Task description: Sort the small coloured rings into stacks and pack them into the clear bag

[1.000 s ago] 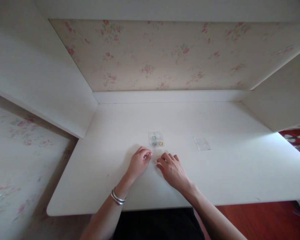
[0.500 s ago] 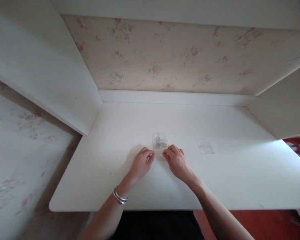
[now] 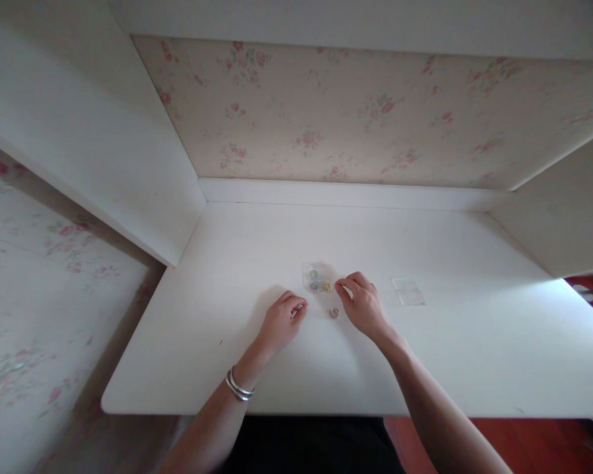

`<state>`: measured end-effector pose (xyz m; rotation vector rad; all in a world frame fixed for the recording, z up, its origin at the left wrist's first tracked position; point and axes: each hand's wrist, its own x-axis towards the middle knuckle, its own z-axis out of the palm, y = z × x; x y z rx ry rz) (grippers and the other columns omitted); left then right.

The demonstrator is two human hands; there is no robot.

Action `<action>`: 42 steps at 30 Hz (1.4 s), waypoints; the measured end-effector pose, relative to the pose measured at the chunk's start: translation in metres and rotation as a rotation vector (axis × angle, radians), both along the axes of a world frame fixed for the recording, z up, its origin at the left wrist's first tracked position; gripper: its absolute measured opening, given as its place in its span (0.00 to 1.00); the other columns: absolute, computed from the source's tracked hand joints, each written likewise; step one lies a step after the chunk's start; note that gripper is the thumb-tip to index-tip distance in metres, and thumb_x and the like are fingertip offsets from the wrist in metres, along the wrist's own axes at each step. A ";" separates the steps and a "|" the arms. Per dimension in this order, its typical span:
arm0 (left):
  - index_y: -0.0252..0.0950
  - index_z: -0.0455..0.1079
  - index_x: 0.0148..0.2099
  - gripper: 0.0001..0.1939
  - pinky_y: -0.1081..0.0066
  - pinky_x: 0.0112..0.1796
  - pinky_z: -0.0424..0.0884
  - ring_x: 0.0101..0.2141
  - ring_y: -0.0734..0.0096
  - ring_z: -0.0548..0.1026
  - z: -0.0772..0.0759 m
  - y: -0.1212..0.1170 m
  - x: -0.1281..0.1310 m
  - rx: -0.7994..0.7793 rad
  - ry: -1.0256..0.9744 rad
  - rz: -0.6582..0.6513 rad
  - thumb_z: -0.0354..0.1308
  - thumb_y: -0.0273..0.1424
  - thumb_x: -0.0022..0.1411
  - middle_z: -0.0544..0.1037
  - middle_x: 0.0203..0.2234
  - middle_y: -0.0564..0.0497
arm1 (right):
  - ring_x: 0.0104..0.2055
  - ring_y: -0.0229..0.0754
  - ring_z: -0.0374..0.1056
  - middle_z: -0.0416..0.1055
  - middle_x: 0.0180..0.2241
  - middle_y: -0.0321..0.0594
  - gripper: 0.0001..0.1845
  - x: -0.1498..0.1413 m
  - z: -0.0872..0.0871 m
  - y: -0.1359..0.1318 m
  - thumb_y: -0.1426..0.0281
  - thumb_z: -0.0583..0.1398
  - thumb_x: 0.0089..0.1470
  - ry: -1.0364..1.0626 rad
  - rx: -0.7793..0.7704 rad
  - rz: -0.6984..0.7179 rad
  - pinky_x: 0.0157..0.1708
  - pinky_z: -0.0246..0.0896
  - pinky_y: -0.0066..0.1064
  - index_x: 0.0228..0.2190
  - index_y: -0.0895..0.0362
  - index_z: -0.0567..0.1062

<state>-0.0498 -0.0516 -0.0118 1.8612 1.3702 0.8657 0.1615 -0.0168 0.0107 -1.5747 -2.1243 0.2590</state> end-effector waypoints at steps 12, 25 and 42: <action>0.41 0.71 0.44 0.12 0.71 0.39 0.69 0.35 0.71 0.73 0.015 -0.002 0.040 0.130 0.271 -0.187 0.47 0.33 0.66 0.72 0.36 0.50 | 0.30 0.37 0.66 0.67 0.33 0.41 0.16 0.035 -0.024 -0.034 0.62 0.51 0.59 0.291 -0.140 -0.092 0.30 0.62 0.29 0.34 0.55 0.76; 0.39 0.71 0.37 0.13 0.71 0.34 0.67 0.31 0.70 0.71 0.017 0.001 0.061 0.199 0.478 -0.249 0.45 0.32 0.66 0.69 0.32 0.49 | 0.33 0.38 0.65 0.66 0.33 0.40 0.14 0.034 -0.030 -0.039 0.64 0.52 0.59 0.350 -0.152 -0.070 0.34 0.62 0.29 0.34 0.55 0.76; 0.37 0.71 0.41 0.10 0.73 0.39 0.68 0.35 0.74 0.70 0.025 0.030 0.048 0.170 0.219 -0.058 0.49 0.33 0.65 0.68 0.34 0.50 | 0.36 0.40 0.63 0.65 0.35 0.41 0.12 0.033 -0.021 -0.049 0.67 0.54 0.59 0.177 -0.108 0.181 0.39 0.61 0.33 0.43 0.50 0.74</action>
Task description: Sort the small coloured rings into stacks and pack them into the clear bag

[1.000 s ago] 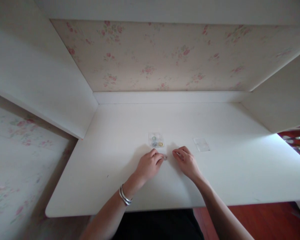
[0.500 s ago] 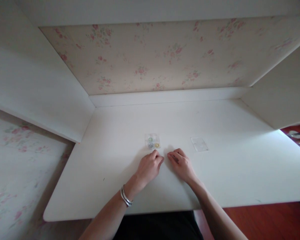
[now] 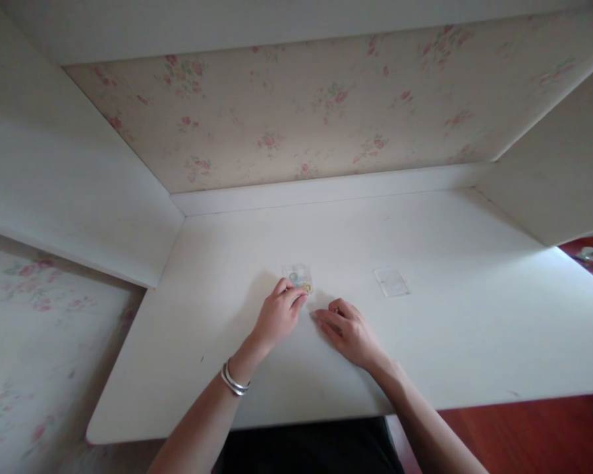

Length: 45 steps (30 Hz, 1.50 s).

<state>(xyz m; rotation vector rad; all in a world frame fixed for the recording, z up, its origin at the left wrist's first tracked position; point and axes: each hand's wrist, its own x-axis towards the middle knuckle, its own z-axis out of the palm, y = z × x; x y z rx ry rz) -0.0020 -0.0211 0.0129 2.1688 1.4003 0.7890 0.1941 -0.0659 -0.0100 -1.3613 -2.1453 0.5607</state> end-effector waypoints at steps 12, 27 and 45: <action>0.40 0.72 0.40 0.11 0.74 0.41 0.68 0.35 0.74 0.72 -0.003 0.049 0.008 0.028 0.260 0.049 0.49 0.32 0.65 0.69 0.36 0.51 | 0.35 0.39 0.63 0.66 0.34 0.41 0.12 -0.008 0.002 0.002 0.70 0.52 0.60 -0.130 0.071 0.031 0.38 0.61 0.32 0.39 0.53 0.75; 0.40 0.70 0.44 0.11 0.73 0.41 0.69 0.37 0.73 0.71 -0.009 -0.034 0.003 -0.099 0.011 -0.012 0.46 0.32 0.66 0.70 0.36 0.50 | 0.35 0.39 0.65 0.65 0.34 0.41 0.12 -0.011 0.000 0.014 0.66 0.53 0.59 0.232 0.044 -0.144 0.35 0.64 0.30 0.36 0.53 0.76; 0.43 0.73 0.41 0.12 0.71 0.36 0.69 0.32 0.72 0.72 -0.024 -0.044 0.010 -0.061 0.184 -0.008 0.48 0.31 0.65 0.71 0.34 0.50 | 0.33 0.38 0.66 0.67 0.33 0.40 0.12 -0.033 -0.004 0.087 0.65 0.55 0.57 0.161 0.114 -0.181 0.36 0.62 0.30 0.34 0.53 0.78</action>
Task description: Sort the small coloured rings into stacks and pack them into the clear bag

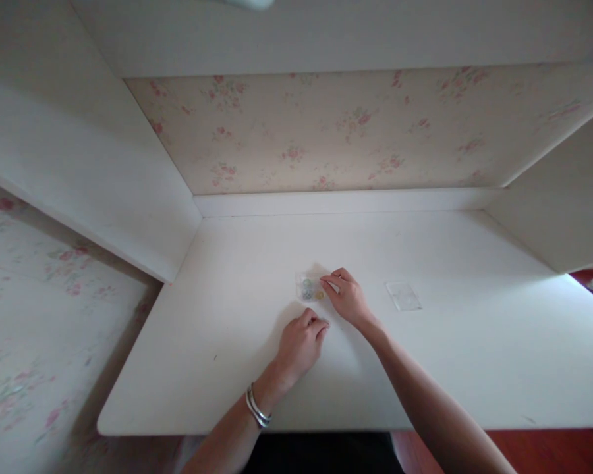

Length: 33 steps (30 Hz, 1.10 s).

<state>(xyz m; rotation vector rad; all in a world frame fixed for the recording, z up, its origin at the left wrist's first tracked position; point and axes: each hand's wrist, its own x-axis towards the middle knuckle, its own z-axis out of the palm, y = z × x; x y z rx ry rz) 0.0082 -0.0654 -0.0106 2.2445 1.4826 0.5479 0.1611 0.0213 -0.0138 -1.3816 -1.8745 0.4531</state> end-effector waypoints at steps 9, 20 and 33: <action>0.40 0.73 0.41 0.12 0.73 0.39 0.69 0.35 0.74 0.72 0.005 0.002 -0.005 -0.059 -0.223 -0.002 0.48 0.32 0.66 0.70 0.35 0.50 | 0.32 0.38 0.65 0.67 0.32 0.41 0.14 0.028 -0.002 -0.042 0.62 0.54 0.58 0.073 -0.079 -0.076 0.30 0.62 0.29 0.34 0.54 0.78; 0.38 0.71 0.41 0.10 0.72 0.42 0.69 0.36 0.73 0.71 0.025 0.044 -0.011 0.081 -0.153 0.064 0.48 0.32 0.65 0.70 0.35 0.50 | 0.36 0.40 0.65 0.65 0.36 0.41 0.12 0.023 0.003 -0.095 0.68 0.54 0.59 -0.169 -0.085 0.176 0.38 0.63 0.33 0.42 0.50 0.75; 0.41 0.73 0.39 0.11 0.74 0.37 0.68 0.33 0.74 0.72 0.029 0.093 0.004 0.114 0.083 0.104 0.49 0.33 0.65 0.70 0.35 0.52 | 0.36 0.41 0.65 0.68 0.35 0.42 0.12 0.021 -0.002 -0.095 0.73 0.52 0.59 -0.319 0.006 0.174 0.37 0.60 0.34 0.39 0.53 0.74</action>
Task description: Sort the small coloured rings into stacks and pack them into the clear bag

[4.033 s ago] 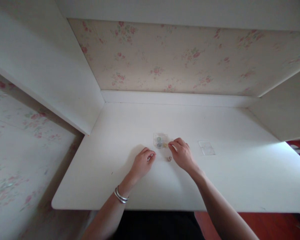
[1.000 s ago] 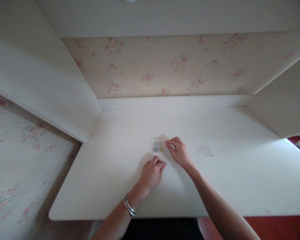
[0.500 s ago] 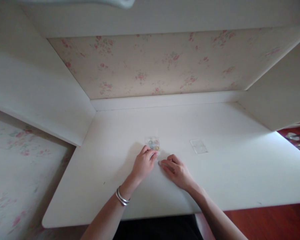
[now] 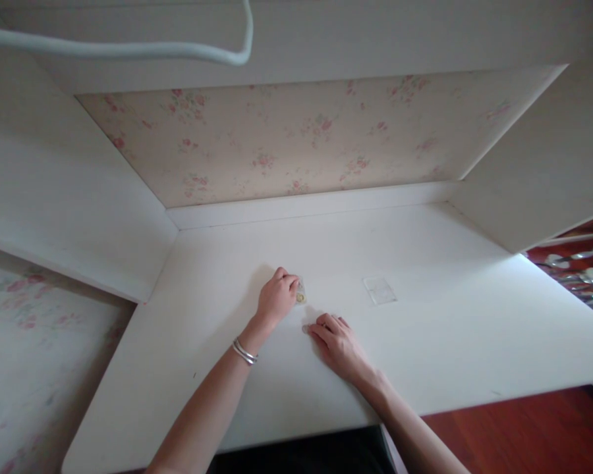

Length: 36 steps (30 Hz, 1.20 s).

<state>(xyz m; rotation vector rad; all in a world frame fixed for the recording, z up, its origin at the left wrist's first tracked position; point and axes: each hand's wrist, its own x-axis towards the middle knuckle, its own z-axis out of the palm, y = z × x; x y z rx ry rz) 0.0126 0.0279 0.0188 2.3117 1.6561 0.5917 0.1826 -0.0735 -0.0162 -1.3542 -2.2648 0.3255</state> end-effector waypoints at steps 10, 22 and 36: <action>0.39 0.71 0.42 0.11 0.71 0.43 0.69 0.36 0.72 0.72 -0.005 -0.054 -0.020 0.008 -0.223 -0.008 0.47 0.32 0.65 0.71 0.35 0.50 | 0.35 0.38 0.66 0.67 0.34 0.41 0.12 0.001 0.004 0.008 0.69 0.51 0.60 0.291 -0.088 -0.089 0.36 0.64 0.30 0.35 0.53 0.75; 0.41 0.72 0.41 0.09 0.67 0.40 0.68 0.36 0.68 0.71 -0.021 -0.100 -0.002 -0.117 -0.074 -0.129 0.51 0.29 0.63 0.72 0.35 0.50 | 0.35 0.38 0.66 0.67 0.35 0.41 0.13 -0.022 0.017 0.087 0.67 0.51 0.60 0.262 0.074 -0.130 0.37 0.62 0.30 0.37 0.54 0.76; 0.38 0.72 0.38 0.11 0.71 0.40 0.68 0.35 0.72 0.71 -0.023 -0.094 -0.011 -0.186 -0.339 -0.099 0.48 0.30 0.65 0.70 0.34 0.49 | 0.32 0.37 0.65 0.67 0.33 0.40 0.14 0.006 0.000 0.059 0.63 0.54 0.58 0.388 -0.015 -0.282 0.32 0.61 0.28 0.34 0.55 0.77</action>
